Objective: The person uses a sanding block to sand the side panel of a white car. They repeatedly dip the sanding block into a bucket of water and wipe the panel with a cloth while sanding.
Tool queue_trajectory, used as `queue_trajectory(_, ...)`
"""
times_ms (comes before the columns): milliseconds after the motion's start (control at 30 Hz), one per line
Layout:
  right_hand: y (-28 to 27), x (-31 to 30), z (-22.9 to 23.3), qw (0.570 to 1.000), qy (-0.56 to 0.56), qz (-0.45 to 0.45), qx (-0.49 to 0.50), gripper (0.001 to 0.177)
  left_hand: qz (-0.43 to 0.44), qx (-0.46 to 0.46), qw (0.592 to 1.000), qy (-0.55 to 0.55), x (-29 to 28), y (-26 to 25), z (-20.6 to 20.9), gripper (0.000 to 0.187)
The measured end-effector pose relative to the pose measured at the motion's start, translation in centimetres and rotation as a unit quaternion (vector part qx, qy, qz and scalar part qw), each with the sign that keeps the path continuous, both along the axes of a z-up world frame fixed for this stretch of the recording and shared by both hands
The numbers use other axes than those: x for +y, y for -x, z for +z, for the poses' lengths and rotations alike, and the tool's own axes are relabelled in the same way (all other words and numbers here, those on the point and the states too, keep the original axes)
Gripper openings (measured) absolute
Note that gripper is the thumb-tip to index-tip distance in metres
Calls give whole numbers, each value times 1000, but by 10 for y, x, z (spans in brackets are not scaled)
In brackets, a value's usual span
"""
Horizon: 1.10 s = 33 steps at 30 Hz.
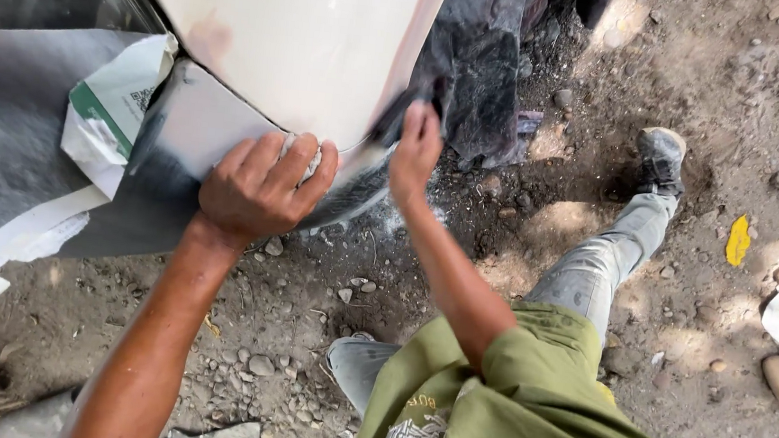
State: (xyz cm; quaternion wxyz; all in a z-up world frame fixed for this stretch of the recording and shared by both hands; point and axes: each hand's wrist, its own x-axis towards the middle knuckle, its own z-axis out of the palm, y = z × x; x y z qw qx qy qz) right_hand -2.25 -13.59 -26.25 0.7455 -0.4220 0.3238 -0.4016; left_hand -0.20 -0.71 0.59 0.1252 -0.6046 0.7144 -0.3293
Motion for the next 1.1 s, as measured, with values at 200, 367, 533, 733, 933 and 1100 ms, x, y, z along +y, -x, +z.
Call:
queue_trajectory(200, 9, 15, 5, 998, 62, -7, -6, 53, 5, 5, 1000, 5, 5, -3, -9, 13)
queue_trajectory(367, 1, -1, -5, 998, 4, 21, 61, 63, 11, 7, 1000, -1, 6, 2, -6, 13)
queue_trajectory(533, -8, -7, -5, 998, 54, -11, 40, 61, 2, 4, 1000, 0, 2, 0, -6, 14)
queue_trajectory(733, 6, -36, -33, 997, -18, -35, -71, 53, 10, 9, 1000, 6, 2, 3, -3, 11)
queue_trajectory(933, 14, 18, -2, 998, -27, 3, -64, 47, 11, 19, 1000, 7, 9, 0, -12, 11)
queue_trajectory(1100, 6, -1, 2, 999, 15, 31, 23, 49, 8, 1, 1000, 5, 2, 0, -6, 12)
